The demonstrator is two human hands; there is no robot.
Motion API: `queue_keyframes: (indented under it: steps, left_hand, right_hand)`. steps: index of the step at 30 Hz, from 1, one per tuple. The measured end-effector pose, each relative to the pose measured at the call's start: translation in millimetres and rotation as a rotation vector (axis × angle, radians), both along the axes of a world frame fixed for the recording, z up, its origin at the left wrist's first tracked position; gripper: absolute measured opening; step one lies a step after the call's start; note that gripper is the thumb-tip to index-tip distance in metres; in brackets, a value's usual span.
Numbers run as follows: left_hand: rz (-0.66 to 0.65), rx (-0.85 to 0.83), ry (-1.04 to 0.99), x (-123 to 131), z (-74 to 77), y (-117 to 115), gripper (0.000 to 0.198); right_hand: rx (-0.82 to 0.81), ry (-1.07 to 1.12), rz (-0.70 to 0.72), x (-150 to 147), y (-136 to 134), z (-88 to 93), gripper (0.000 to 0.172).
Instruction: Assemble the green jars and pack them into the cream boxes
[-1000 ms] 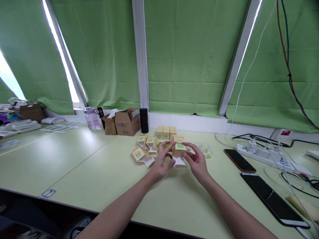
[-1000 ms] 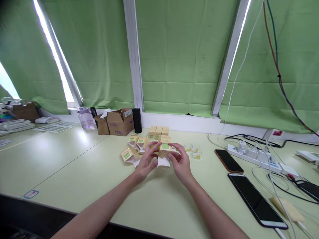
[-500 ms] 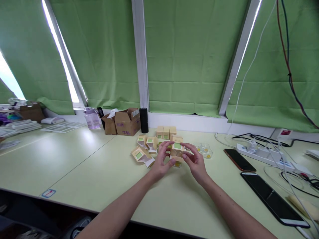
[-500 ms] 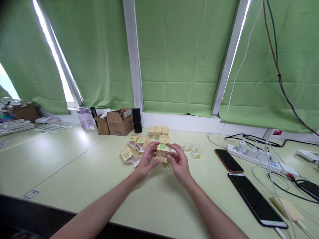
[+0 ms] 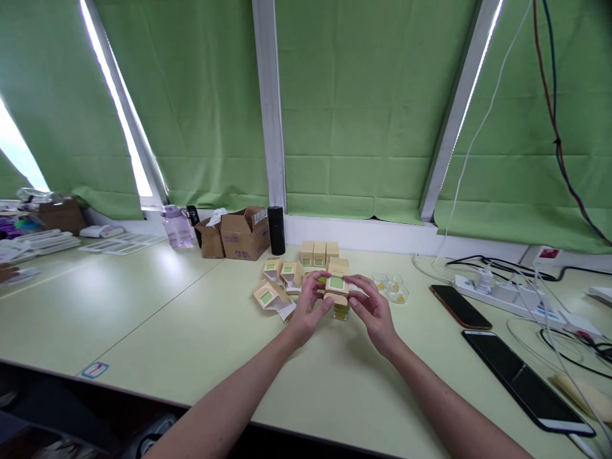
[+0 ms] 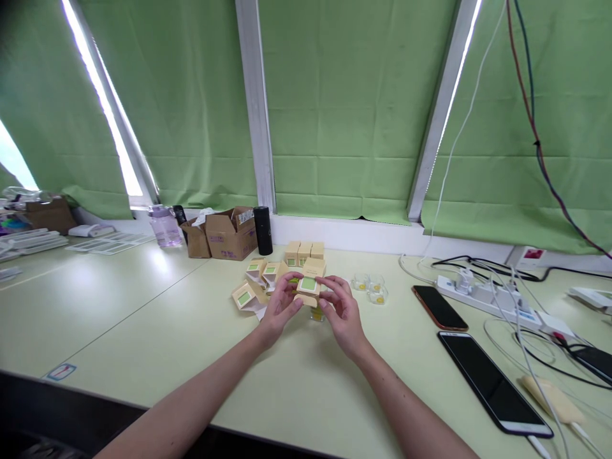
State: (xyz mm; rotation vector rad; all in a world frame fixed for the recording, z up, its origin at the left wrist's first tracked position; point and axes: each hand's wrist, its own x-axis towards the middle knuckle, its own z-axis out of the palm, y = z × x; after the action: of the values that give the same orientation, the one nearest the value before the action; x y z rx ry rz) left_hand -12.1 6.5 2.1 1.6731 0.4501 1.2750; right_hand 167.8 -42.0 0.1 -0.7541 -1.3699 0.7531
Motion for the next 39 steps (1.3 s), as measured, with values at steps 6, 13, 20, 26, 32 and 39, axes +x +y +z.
queue_keyframes:
  steps: [6, 13, 20, 26, 32, 39]
  left_hand:
    - [0.013, 0.005, -0.009, 0.7, 0.3, 0.2, 0.051]
    - [0.027, -0.002, -0.015, 0.7, 1.0, -0.2, 0.049]
    - [0.043, 0.008, -0.01, 0.8, 0.4, 0.2, 0.049]
    - [0.048, 0.005, -0.009, 1.5, -0.8, 0.5, 0.048]
    - [0.052, 0.014, -0.011, 2.0, -1.4, 0.6, 0.047]
    - [0.064, 0.035, -0.011, 2.1, -3.6, 2.3, 0.045]
  right_hand:
    - [0.018, -0.002, 0.014, -1.5, -1.9, 0.9, 0.04]
    - [0.021, -0.004, 0.018, -2.6, -2.9, 2.4, 0.04]
    - [0.031, -0.009, 0.03, -2.1, -2.5, 0.8, 0.04]
    - [0.038, -0.01, 0.031, -2.8, -1.7, -1.2, 0.04]
    - [0.043, -0.011, 0.015, -3.3, 2.1, -4.7, 0.039]
    - [0.044, -0.003, -0.003, -5.2, 1.2, -3.0, 0.036]
